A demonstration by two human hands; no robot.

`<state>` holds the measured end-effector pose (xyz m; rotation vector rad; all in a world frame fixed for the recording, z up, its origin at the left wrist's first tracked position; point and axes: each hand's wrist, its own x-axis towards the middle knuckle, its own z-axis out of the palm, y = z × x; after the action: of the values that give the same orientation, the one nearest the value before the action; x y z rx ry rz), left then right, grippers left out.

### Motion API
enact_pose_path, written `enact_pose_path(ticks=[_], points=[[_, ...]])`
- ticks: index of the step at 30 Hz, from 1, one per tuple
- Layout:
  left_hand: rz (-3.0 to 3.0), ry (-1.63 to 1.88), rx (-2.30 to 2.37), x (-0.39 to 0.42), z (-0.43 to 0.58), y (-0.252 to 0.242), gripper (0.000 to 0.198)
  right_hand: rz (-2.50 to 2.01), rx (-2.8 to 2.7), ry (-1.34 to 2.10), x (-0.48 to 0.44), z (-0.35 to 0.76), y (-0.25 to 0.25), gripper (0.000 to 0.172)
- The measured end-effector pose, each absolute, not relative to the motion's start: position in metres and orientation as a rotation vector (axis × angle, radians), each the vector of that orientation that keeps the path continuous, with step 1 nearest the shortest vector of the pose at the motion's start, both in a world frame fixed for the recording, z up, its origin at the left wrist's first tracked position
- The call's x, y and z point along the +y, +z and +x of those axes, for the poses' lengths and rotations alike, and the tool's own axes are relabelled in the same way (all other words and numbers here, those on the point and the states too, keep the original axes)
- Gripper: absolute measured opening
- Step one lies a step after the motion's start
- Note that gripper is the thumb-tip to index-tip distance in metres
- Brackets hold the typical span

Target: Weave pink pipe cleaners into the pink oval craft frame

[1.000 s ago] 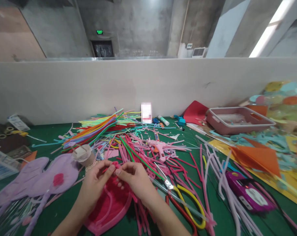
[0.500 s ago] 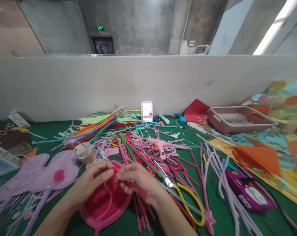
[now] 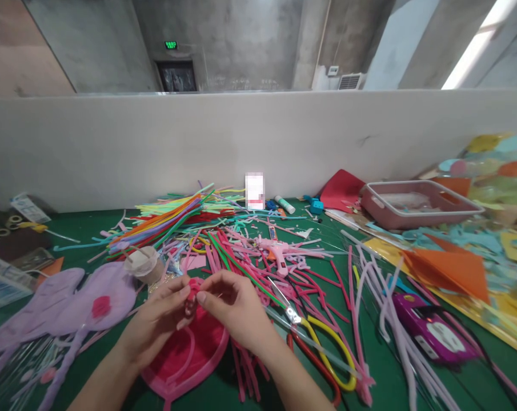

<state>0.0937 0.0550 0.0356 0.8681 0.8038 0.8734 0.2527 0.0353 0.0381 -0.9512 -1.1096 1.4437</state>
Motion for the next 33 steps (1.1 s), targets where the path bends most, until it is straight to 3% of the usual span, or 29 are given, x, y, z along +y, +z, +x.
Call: enact_pose_path(ticks=[9, 16, 23, 28, 33], points=[[1.532, 0.886, 0.942, 0.059, 0.085, 0.049, 0.024, -1.009, -1.168, 1.511, 0.034, 0.256, 0.037, 0.035], [1.014, 0.847, 0.841, 0.057, 0.087, 0.038, 0.03, -1.042, -1.337, 1.249, 0.032, 0.249, 0.035, 0.015], [0.807, 0.869, 0.75, 0.056, 0.092, 0.038, 0.033, -0.991, -1.338, 1.15, 0.029, 0.247, 0.04, 0.007], [1.024, 0.966, 0.793, 0.057, 0.093, 0.039, 0.026, -0.896, -1.193, 1.36, 0.029, 0.252, 0.042, 0.015], [0.918, 0.834, 0.713, 0.059, 0.088, 0.038, 0.027, -0.752, -1.147, 1.566, 0.029, 0.256, 0.042, 0.026]])
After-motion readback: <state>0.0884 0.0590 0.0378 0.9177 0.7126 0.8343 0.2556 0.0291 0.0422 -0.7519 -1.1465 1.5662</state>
